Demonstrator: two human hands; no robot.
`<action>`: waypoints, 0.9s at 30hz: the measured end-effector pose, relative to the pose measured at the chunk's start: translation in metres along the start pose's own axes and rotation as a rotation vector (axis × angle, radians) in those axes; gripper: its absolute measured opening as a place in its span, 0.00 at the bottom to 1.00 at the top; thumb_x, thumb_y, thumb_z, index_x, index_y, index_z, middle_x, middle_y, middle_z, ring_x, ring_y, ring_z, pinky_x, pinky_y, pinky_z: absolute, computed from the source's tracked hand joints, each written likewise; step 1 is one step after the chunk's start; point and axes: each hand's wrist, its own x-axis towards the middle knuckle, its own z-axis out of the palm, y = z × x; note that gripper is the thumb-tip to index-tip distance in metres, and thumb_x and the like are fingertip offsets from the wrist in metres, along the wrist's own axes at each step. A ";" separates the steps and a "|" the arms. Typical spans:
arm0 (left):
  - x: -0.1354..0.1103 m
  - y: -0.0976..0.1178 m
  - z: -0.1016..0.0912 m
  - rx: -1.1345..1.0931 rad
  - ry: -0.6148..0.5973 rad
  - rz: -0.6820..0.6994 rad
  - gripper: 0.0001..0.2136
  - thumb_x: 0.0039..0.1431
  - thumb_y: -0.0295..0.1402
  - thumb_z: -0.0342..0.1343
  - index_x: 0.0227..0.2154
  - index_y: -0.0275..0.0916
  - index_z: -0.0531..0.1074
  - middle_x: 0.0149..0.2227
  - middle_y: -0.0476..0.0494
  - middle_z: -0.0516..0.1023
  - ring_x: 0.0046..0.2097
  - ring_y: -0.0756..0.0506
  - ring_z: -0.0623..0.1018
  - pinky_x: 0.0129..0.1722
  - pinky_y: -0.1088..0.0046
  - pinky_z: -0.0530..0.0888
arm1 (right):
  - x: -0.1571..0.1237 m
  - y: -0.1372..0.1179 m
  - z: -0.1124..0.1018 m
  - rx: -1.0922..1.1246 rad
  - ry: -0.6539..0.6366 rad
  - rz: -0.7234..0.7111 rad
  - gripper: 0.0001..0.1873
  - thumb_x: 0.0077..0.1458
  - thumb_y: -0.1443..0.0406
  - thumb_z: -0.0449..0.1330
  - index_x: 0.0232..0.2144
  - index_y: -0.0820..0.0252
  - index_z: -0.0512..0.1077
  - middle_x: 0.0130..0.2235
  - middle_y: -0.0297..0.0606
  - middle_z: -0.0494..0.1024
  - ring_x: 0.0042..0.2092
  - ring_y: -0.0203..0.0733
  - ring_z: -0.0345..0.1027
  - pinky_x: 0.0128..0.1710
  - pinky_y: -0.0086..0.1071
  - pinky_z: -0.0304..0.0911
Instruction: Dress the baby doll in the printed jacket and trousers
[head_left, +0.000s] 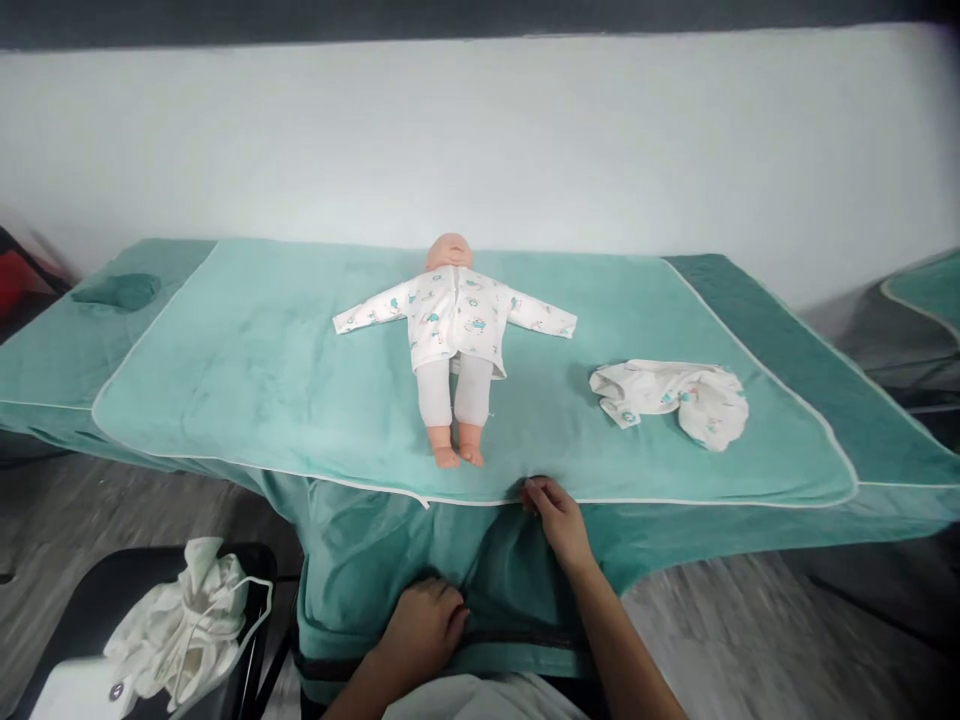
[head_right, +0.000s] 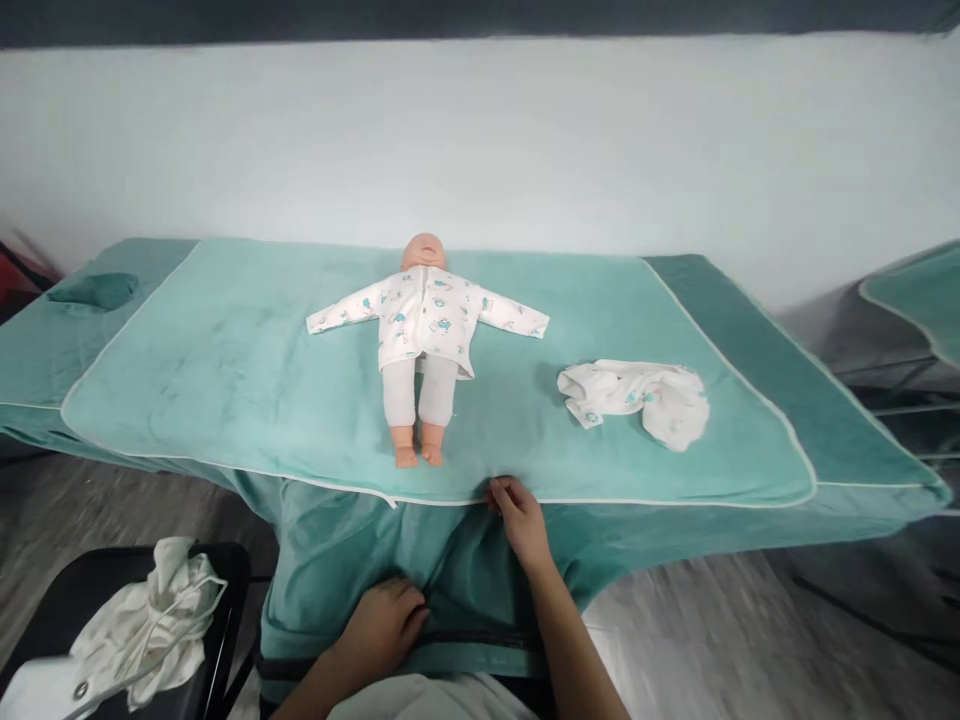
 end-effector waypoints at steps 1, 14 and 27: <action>-0.001 0.002 -0.001 0.016 -0.035 0.004 0.11 0.68 0.38 0.52 0.42 0.40 0.77 0.45 0.37 0.82 0.49 0.39 0.81 0.49 0.63 0.74 | -0.002 0.002 0.001 -0.012 -0.004 -0.004 0.27 0.56 0.39 0.62 0.26 0.56 0.74 0.25 0.34 0.74 0.30 0.43 0.67 0.34 0.37 0.63; 0.002 0.010 0.004 0.003 -0.022 -0.017 0.14 0.72 0.38 0.47 0.46 0.40 0.76 0.49 0.39 0.83 0.51 0.40 0.82 0.49 0.66 0.73 | -0.048 -0.019 -0.021 -0.102 0.071 -0.055 0.25 0.57 0.41 0.61 0.30 0.55 0.76 0.29 0.38 0.79 0.33 0.48 0.72 0.38 0.41 0.68; 0.015 0.003 0.011 -0.098 -0.011 -0.126 0.17 0.73 0.40 0.44 0.35 0.42 0.76 0.38 0.42 0.85 0.43 0.43 0.83 0.40 0.69 0.68 | 0.080 -0.052 -0.166 -0.663 0.649 -0.438 0.32 0.52 0.52 0.62 0.57 0.61 0.69 0.60 0.57 0.73 0.62 0.62 0.65 0.60 0.58 0.64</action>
